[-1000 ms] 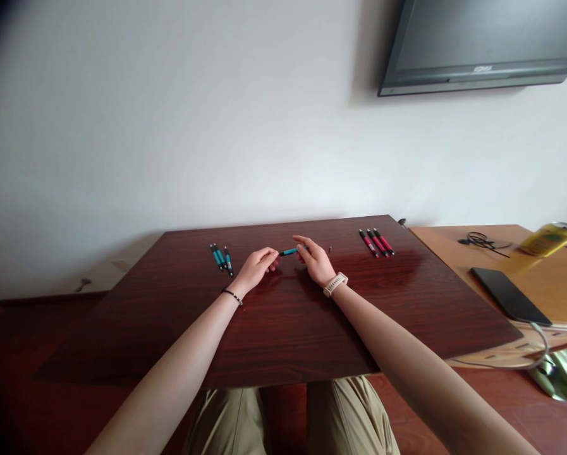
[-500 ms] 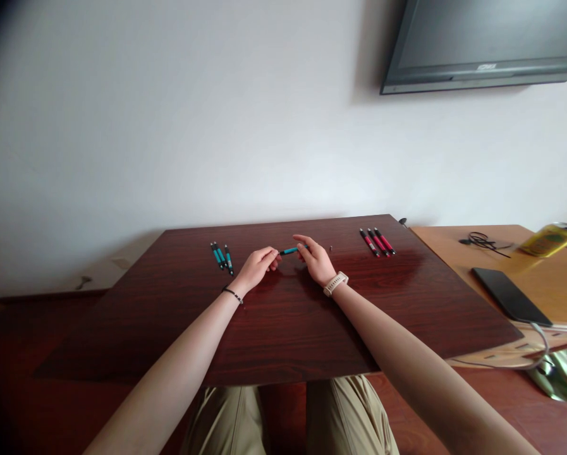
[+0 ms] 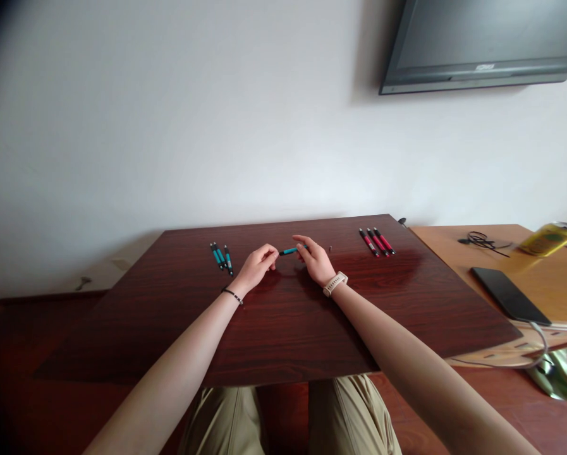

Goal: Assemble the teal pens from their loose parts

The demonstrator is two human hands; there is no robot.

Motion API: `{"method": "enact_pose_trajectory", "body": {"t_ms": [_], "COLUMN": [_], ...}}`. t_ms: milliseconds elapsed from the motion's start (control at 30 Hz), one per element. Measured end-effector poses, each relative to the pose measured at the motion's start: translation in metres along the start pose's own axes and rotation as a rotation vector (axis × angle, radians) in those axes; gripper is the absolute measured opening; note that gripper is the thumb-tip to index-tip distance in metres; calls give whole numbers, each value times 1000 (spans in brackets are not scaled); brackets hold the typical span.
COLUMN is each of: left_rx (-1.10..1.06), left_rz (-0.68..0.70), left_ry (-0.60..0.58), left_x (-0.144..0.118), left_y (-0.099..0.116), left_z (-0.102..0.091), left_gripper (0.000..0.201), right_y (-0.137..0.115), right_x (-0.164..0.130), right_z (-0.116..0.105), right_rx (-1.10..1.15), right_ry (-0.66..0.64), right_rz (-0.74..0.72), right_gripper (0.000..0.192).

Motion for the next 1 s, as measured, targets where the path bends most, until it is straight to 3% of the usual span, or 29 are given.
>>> {"method": "enact_pose_trajectory", "body": {"t_ms": [133, 300, 567, 800, 1000], "left_rx": [-48, 12, -12, -22, 37], "left_rz": [-15, -33, 16, -46, -22], "left_ry": [24, -17, 37, -7, 11], "left_x": [0, 0, 0, 1, 2], "left_y": [-4, -4, -1, -10, -8], "left_z": [-2, 1, -4, 0, -3], "left_gripper": [21, 35, 16, 31, 30], "right_y": [0, 0, 1, 0, 1], "right_x": [0, 0, 0, 0, 1], "right_z": [0, -1, 0, -1, -1], "right_rx": [-6, -12, -13, -14, -13], "right_ry": [5, 8, 7, 9, 13], "right_rz": [-3, -11, -7, -12, -12], "right_gripper": [53, 53, 52, 52, 53]}}
Point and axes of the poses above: each hand's wrist, its own x-axis towards the middle knuckle, its own z-axis out of the palm, y = z × x, the point moved 10 cm from there along x, towards the middle knuckle, and after that the axes turned 12 degrees about -x, right-handed, at the moved point
